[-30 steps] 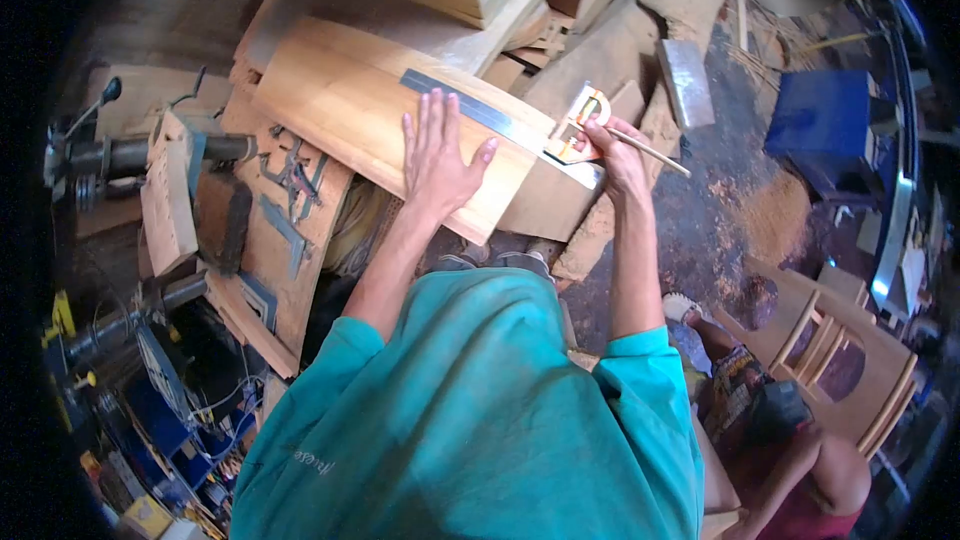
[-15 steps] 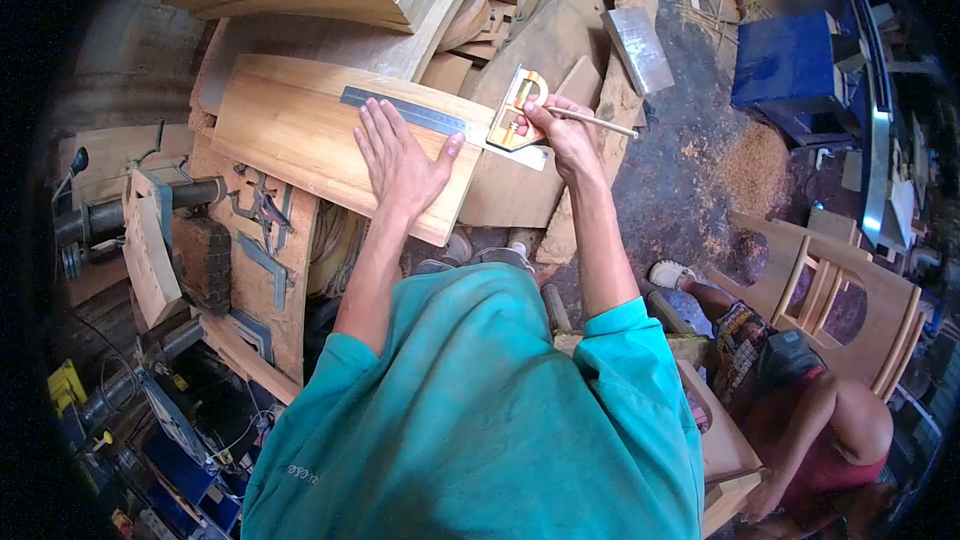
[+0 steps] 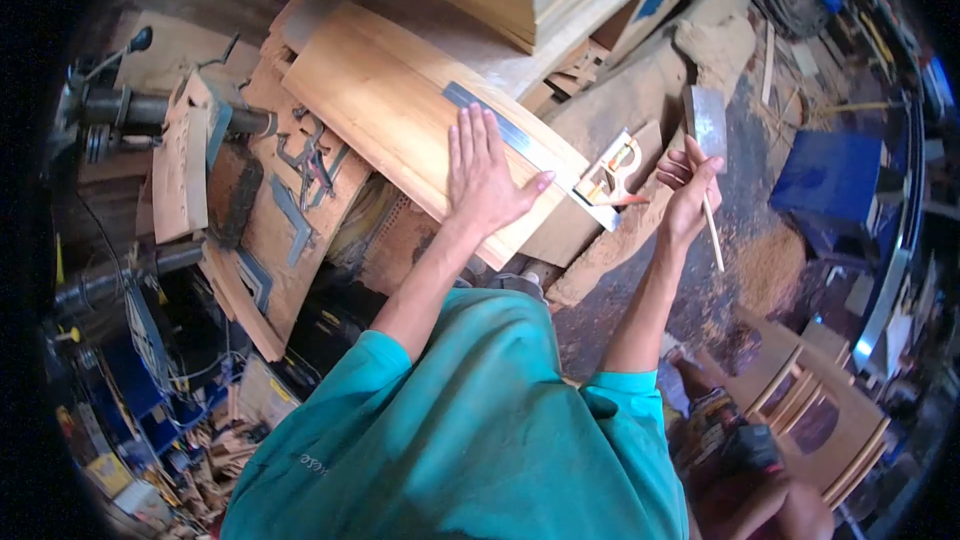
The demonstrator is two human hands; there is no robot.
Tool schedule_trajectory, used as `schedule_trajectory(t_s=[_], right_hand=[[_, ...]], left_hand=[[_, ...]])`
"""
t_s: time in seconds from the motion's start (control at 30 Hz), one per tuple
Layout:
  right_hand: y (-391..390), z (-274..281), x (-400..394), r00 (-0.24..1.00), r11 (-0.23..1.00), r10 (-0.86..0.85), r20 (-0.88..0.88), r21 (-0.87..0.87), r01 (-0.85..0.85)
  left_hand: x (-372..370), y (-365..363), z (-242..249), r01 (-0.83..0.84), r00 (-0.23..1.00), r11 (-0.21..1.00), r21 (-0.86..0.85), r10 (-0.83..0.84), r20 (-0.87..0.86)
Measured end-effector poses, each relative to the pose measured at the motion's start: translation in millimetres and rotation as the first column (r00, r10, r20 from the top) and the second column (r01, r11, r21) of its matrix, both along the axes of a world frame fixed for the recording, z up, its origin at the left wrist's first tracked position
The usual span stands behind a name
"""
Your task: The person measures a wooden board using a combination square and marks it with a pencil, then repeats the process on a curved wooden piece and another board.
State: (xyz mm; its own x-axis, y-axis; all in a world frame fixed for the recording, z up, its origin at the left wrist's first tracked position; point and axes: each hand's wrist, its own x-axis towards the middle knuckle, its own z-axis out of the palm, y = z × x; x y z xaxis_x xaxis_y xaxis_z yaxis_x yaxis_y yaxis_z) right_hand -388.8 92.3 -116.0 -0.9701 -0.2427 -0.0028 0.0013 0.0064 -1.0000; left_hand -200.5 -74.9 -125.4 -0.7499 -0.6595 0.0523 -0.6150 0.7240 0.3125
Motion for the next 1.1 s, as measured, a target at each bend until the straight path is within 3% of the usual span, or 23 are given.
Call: schedule_trajectory(t_s=[0.07, 0.13, 0.2, 0.27, 0.37, 0.43, 0.6, 0.7, 0.8, 1.1], right_hand=[[-33, 19, 13, 0.982, 0.985, 0.170, -0.083, -0.015, -0.172], [-70, 26, 22, 0.865, 0.867, 0.495, -0.084, 0.112, -0.485], [-122, 42, 49, 0.798, 0.795, 0.598, -0.072, 0.181, -0.579], [-169, 19, 50, 0.690, 0.689, 0.722, -0.049, -0.028, -0.724], [-221, 4, 48, 0.678, 0.682, 0.732, -0.072, 0.060, -0.729], [-236, 10, 44, 0.519, 0.505, 0.854, 0.031, 0.193, -0.842], [-255, 0, 42, 0.405, 0.391, 0.914, 0.027, 0.209, -0.896], [-264, -4, 38, 0.310, 0.290, 0.951, 0.004, 0.343, -0.893], [-268, -6, 36, 0.286, 0.246, 0.952, 0.110, 0.284, -0.927], [-272, 6, 40, 0.267, 0.187, 0.951, 0.155, 0.398, -0.898]], left_hand=[[2, 1, 3, -0.029, 1.000, 0.999, 0.031, 0.029, -0.009], [3, 0, 4, -0.016, 0.999, 0.999, 0.045, 0.018, -0.044], [3, -1, 2, -0.025, 0.991, 0.999, 0.027, 0.028, -0.129], [3, -3, 3, -0.022, 0.999, 1.000, 0.018, 0.023, -0.040], [2, -4, -1, -0.054, 0.996, 0.999, 0.003, 0.054, -0.075], [3, -3, -1, -0.056, 0.994, 0.998, 0.002, 0.056, -0.095], [2, -5, 2, -0.067, 0.989, 0.997, 0.044, 0.072, -0.129], [4, -5, 0, -0.063, 0.992, 0.997, 0.041, 0.067, -0.103], [4, -3, 0, -0.062, 0.995, 0.998, 0.019, 0.063, -0.080], [3, -3, -1, -0.061, 0.994, 0.998, 0.014, 0.062, -0.086]])
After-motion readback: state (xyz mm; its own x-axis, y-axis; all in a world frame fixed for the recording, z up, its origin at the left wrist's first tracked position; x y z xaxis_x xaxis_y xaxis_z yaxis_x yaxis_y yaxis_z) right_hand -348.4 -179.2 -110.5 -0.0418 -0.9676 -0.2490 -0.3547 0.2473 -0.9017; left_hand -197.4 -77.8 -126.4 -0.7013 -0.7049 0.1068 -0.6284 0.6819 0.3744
